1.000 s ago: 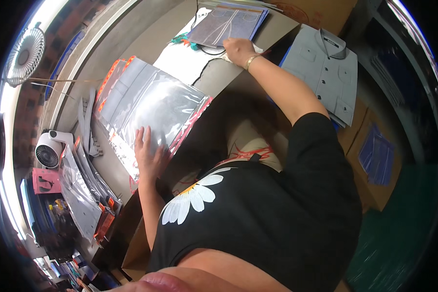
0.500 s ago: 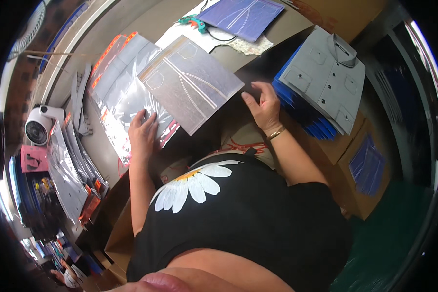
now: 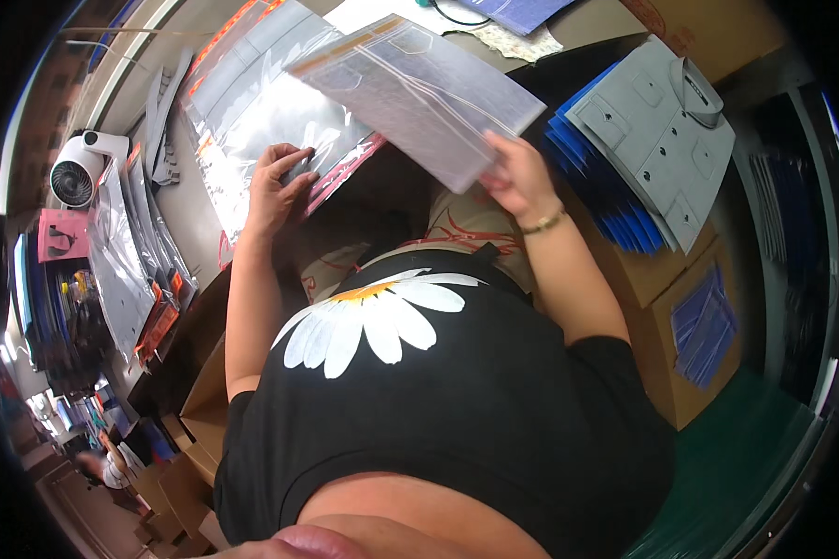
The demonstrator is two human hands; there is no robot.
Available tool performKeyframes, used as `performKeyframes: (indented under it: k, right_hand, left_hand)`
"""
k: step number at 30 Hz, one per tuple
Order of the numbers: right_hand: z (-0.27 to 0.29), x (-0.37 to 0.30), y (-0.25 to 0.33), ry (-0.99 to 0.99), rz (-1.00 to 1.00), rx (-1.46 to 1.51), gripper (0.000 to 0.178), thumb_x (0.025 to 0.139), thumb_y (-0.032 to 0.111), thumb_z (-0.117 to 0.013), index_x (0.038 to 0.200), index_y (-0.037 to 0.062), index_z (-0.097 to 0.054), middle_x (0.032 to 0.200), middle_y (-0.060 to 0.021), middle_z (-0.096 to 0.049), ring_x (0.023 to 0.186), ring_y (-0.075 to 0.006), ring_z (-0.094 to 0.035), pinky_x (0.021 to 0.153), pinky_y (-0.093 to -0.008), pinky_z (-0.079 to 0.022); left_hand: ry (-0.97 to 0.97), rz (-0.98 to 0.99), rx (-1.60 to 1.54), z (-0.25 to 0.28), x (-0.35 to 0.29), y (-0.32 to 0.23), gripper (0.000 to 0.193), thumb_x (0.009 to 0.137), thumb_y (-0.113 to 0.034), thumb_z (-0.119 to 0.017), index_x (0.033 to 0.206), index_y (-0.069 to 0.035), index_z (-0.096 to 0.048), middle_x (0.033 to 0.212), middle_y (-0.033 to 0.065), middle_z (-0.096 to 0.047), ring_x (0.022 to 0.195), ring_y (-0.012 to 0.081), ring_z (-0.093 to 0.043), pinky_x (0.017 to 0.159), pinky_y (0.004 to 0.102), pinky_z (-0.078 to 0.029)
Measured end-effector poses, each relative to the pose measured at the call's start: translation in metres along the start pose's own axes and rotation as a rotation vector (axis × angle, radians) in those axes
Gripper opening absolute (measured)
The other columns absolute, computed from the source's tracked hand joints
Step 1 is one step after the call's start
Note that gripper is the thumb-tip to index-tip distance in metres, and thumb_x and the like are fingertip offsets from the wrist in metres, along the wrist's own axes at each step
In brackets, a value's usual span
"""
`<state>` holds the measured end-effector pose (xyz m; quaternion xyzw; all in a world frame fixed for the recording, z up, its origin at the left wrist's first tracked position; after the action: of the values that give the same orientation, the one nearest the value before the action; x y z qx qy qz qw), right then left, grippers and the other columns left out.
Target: The person inserts flat items into clear plastic bags and places them into a cardboard box. They handle multiple items one at a time, including gray sheets and blue patterned sheets, and stack the packaged items inside the box.
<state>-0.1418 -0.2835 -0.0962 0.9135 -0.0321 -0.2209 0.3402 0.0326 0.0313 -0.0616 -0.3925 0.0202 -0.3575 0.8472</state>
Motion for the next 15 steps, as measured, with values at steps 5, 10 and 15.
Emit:
performKeyframes:
  k: [5, 10, 15]
  right_hand:
    - [0.023, -0.066, -0.006, 0.071, -0.188, -0.182, 0.019, 0.093, 0.016, -0.054, 0.089, -0.0019, -0.061, 0.057, 0.0038, -0.052, 0.035, 0.0004, -0.033, 0.033, -0.0145, -0.028]
    - [0.01, -0.104, -0.019, 0.046, -0.339, -0.113, 0.025, 0.089, 0.011, -0.056, 0.102, -0.0094, -0.061, 0.087, -0.0141, -0.067, 0.063, -0.0138, -0.064, 0.055, -0.0243, -0.051]
    - [0.018, -0.107, -0.016, 0.097, -0.345, -0.145, 0.029, 0.089, 0.011, -0.056, 0.107, -0.0117, -0.06, 0.093, -0.0164, -0.067, 0.075, -0.0178, -0.067, 0.071, -0.0287, -0.054]
  left_hand:
    - [0.051, -0.007, 0.11, 0.002, 0.005, 0.008, 0.032, 0.074, -0.016, -0.072, 0.105, -0.007, -0.069, 0.1, 0.0114, -0.061, 0.096, 0.0264, -0.058, 0.08, 0.0337, -0.047]
    - [-0.104, -0.141, 0.294, 0.001, 0.008, -0.005, 0.05, 0.071, -0.025, -0.074, 0.12, -0.015, -0.064, 0.126, 0.0149, -0.054, 0.116, 0.0352, -0.05, 0.096, 0.0425, -0.042]
    - [0.014, -0.126, 0.251, 0.006, 0.002, 0.016, 0.042, 0.072, -0.02, -0.075, 0.113, -0.017, -0.068, 0.127, 0.0127, -0.054, 0.117, 0.0327, -0.048, 0.099, 0.0415, -0.04]
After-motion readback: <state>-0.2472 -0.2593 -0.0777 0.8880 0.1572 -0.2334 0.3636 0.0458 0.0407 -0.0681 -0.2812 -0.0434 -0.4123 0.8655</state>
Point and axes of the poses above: each hand's wrist, its own x-axis towards the middle knuckle, its own z-axis out of the back of the hand, y = z × x, the point moved 2 cm from there along x, towards the middle knuckle
